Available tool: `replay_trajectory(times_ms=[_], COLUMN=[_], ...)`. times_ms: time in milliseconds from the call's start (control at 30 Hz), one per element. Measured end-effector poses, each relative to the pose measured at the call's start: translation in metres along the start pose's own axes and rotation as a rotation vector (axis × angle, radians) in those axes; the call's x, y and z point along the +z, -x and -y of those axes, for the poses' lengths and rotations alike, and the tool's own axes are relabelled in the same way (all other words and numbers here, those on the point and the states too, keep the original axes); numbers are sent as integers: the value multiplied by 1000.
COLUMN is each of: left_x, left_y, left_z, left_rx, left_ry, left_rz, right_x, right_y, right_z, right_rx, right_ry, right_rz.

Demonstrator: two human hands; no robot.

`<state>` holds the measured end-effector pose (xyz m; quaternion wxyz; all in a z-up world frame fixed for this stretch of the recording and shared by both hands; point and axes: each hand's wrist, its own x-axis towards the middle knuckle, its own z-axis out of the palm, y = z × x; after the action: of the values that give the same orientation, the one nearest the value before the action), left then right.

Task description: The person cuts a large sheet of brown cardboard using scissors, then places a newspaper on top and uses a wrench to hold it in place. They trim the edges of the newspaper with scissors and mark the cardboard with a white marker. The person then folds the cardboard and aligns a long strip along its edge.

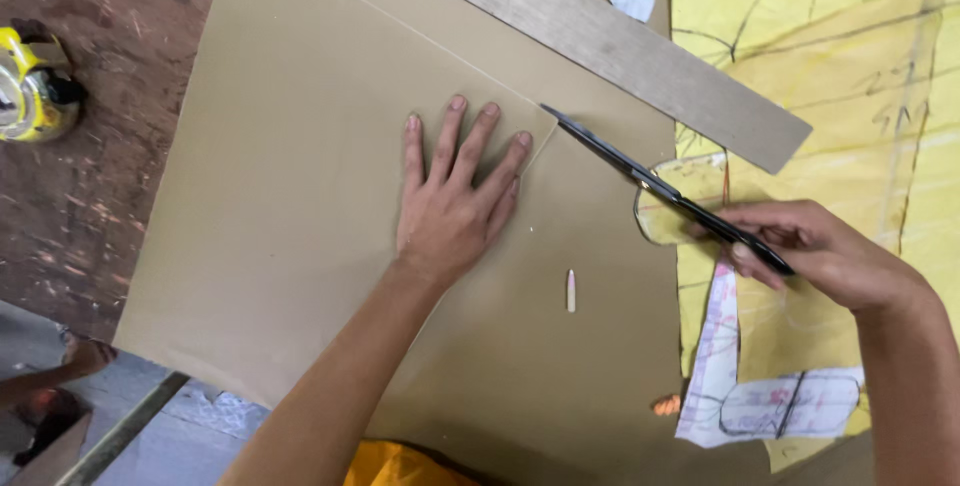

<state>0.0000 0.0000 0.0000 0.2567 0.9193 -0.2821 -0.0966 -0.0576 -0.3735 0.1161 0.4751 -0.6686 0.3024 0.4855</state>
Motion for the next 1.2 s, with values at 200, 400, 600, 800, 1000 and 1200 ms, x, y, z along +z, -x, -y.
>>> replay_trajectory(times_ms=[200, 400, 600, 800, 1000, 1200], left_x=[-1, -1, -2, -3, -6, -6], left_y=[1, 1, 2, 2, 2, 1], left_z=[2, 1, 2, 2, 2, 0], left_rx=[16, 15, 36, 44, 41, 41], left_ry=[48, 61, 49, 41, 32, 56], left_rz=[-17, -18, -44, -36, -44, -41], right_x=[-17, -20, -3, -5, 3, 10], right_y=[-7, -6, -15, -17, -27, -26], right_z=[-8, -5, 12, 19, 32, 46], right_rx=[-66, -98, -50, -43, -25, -45], right_ry=[-13, -17, 77, 40, 118, 110], right_rz=[89, 90, 37, 30, 11, 12])
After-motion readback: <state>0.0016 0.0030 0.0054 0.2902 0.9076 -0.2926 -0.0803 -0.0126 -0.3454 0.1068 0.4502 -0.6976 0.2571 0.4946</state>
